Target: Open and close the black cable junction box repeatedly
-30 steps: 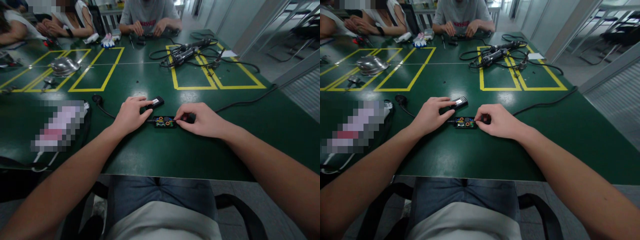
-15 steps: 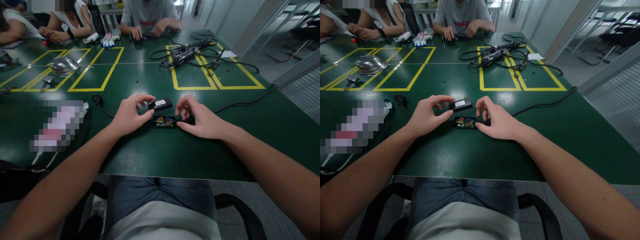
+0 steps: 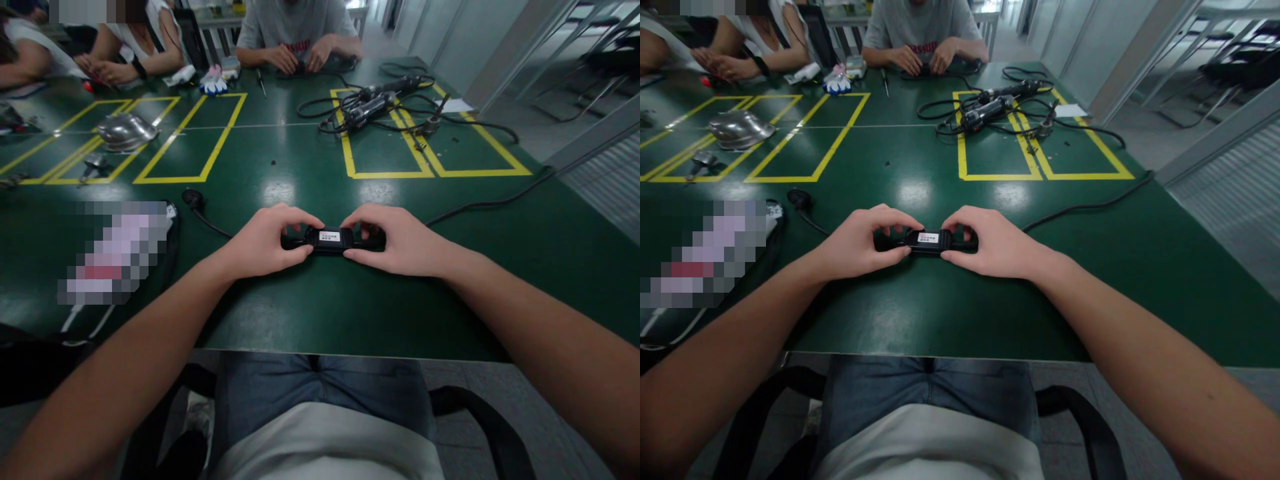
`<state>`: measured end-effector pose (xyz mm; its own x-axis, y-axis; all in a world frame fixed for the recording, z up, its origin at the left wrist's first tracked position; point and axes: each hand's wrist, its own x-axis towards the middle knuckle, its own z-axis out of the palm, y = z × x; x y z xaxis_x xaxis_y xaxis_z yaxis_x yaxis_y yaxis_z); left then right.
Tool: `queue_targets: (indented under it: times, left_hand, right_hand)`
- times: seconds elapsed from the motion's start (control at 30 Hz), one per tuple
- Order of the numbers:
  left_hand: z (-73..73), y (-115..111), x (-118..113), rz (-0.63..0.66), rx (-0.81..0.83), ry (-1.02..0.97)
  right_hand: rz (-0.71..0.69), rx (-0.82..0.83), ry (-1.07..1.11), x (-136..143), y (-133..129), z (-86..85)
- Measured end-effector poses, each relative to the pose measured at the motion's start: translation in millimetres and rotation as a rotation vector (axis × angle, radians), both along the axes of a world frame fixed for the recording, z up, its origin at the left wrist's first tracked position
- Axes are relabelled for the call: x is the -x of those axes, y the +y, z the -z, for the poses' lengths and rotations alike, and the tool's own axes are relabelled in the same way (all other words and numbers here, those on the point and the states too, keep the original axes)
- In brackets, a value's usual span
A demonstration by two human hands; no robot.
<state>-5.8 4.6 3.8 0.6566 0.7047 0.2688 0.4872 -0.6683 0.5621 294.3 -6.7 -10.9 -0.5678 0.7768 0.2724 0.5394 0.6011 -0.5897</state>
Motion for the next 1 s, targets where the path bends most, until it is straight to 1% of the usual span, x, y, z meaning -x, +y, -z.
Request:
queue_targets:
  times: [0.2, 0.4, 0.6, 0.77, 1.0]
  left_hand:
    - [0.8, -0.1, -0.8, 0.001, -0.018, 0.045]
    - [0.9, -1.4, -5.0, -0.032, -0.025, 0.075]
    - [0.0, -1.3, -7.3, -0.050, 0.006, 0.087]
    - [-2.4, -2.4, -8.2, -0.069, 0.005, 0.102]
    - [-3.2, -1.3, -8.0, -0.081, 0.056, 0.096]
  right_hand:
    - [0.016, 0.001, -0.005, -0.7, 0.7, -0.9]
    - [0.049, 0.054, -0.049, 0.2, 0.0, -4.1]
    - [0.051, 0.080, -0.068, 0.2, -0.4, -5.2]
    - [0.054, 0.072, -0.065, 1.4, -0.8, -5.1]
    - [0.048, 0.054, -0.055, 2.9, -2.1, -5.1]
